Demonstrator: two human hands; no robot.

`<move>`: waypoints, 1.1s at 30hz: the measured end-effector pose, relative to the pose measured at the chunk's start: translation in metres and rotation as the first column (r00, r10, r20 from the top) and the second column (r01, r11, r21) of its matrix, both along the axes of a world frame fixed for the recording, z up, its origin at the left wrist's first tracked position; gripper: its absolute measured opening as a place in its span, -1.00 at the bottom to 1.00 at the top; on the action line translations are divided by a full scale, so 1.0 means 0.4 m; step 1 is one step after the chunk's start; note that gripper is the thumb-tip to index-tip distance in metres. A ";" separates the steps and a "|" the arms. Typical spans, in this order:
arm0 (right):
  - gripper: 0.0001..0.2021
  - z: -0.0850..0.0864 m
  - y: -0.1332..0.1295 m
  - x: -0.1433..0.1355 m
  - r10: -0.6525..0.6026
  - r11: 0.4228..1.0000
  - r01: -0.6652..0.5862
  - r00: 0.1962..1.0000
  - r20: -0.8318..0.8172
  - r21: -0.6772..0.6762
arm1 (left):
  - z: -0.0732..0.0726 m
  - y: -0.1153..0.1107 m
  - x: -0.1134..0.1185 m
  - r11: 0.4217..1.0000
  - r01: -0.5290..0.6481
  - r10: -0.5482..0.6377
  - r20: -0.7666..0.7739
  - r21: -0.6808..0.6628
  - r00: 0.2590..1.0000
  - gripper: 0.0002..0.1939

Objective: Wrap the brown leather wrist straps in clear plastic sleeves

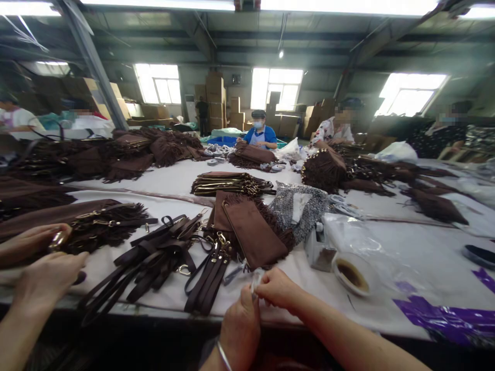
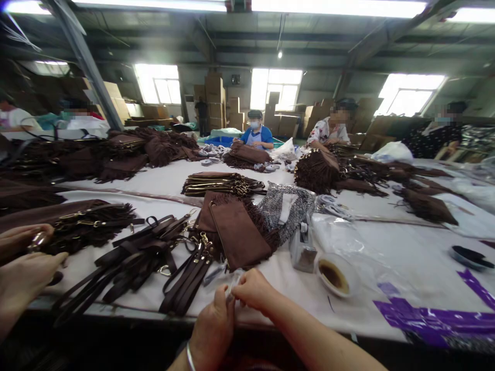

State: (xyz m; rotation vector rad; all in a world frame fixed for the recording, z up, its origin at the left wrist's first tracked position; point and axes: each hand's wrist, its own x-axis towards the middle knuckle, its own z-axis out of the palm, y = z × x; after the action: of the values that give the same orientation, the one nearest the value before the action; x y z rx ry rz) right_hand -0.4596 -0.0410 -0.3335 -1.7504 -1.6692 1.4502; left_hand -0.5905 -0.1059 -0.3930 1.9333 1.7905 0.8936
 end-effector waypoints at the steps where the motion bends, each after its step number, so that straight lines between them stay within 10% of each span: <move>1: -0.82 -0.001 -0.002 -0.003 -0.014 1.000 0.014 1.000 0.004 -0.002 | -0.001 -0.002 -0.002 1.000 0.011 -0.011 0.018 0.012 1.000 -0.70; 9: -0.81 -0.025 -0.021 0.012 -0.008 0.999 0.010 0.998 -0.058 0.045 | 0.052 0.014 -0.014 0.997 0.054 -0.043 0.197 -0.052 0.979 -0.79; 14: -0.80 -0.042 -0.036 0.031 -0.035 0.993 0.044 0.995 -0.090 0.106 | 0.083 0.037 -0.004 0.942 0.053 0.104 0.438 -0.332 0.893 -0.75; 20: -0.79 -0.041 -0.051 0.035 -0.051 0.990 0.067 0.991 -0.126 0.127 | 0.078 0.031 0.009 0.756 0.305 0.472 0.805 -0.580 0.360 -0.77; 27: -0.84 -0.052 -0.071 0.010 -0.159 0.974 0.187 0.967 -0.200 0.128 | 0.096 0.031 0.008 0.575 0.525 0.766 0.639 -0.627 -0.075 -0.89; 33: -0.86 -0.082 -0.065 -0.001 -0.193 0.957 0.222 0.968 -0.161 0.187 | 0.092 0.016 0.017 0.433 0.608 0.797 0.597 -0.665 0.085 -0.65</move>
State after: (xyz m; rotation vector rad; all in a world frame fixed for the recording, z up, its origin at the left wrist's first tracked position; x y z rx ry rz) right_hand -0.4600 -0.0669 -0.3662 -1.6160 -1.4562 1.2317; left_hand -0.5837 -0.0996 -0.3563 -0.0204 0.9194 0.6450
